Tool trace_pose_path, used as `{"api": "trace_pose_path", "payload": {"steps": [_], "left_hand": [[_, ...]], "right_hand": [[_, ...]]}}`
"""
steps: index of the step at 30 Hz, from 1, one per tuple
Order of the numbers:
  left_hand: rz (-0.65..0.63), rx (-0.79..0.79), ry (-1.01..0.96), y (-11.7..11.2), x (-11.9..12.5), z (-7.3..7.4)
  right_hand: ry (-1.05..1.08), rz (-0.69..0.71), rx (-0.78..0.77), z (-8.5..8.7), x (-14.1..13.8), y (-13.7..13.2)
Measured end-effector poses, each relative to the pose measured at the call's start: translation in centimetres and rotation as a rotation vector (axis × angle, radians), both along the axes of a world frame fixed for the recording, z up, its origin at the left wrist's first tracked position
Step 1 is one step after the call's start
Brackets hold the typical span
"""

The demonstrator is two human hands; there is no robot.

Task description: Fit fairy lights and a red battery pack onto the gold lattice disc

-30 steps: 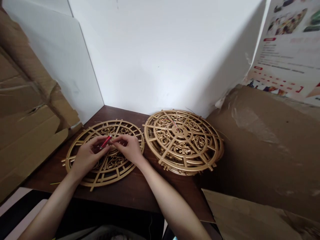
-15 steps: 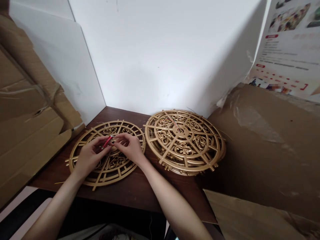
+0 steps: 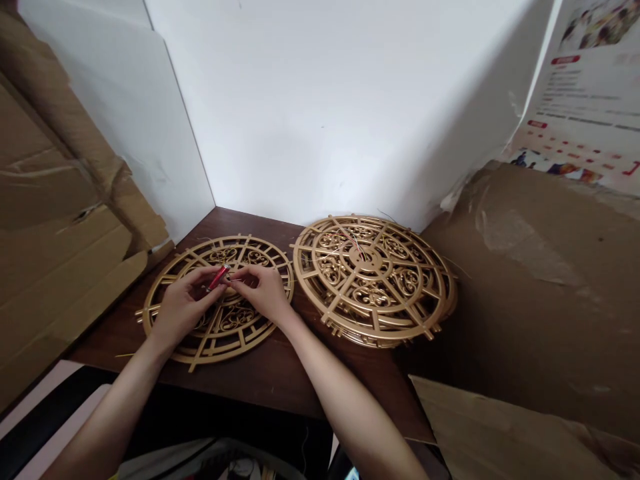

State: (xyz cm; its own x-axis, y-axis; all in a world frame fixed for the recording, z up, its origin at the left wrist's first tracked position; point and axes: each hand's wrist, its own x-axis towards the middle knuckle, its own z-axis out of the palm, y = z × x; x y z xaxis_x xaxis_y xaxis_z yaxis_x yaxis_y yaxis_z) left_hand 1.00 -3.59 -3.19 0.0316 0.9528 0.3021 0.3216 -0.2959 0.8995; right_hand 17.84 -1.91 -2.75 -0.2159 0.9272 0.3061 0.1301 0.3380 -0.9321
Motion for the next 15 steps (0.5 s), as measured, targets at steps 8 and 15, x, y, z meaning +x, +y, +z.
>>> {"api": "trace_pose_path", "payload": {"steps": [8,15], "left_hand": [[0.003,-0.007,-0.021,0.0,-0.1,0.0],[0.008,-0.008,-0.003,-0.2,-0.1,0.1]], "right_hand": [[-0.041,-0.194,0.187,0.9,0.0,-0.9],[0.061,-0.339,0.447,8.5,2.3,-7.3]]}}
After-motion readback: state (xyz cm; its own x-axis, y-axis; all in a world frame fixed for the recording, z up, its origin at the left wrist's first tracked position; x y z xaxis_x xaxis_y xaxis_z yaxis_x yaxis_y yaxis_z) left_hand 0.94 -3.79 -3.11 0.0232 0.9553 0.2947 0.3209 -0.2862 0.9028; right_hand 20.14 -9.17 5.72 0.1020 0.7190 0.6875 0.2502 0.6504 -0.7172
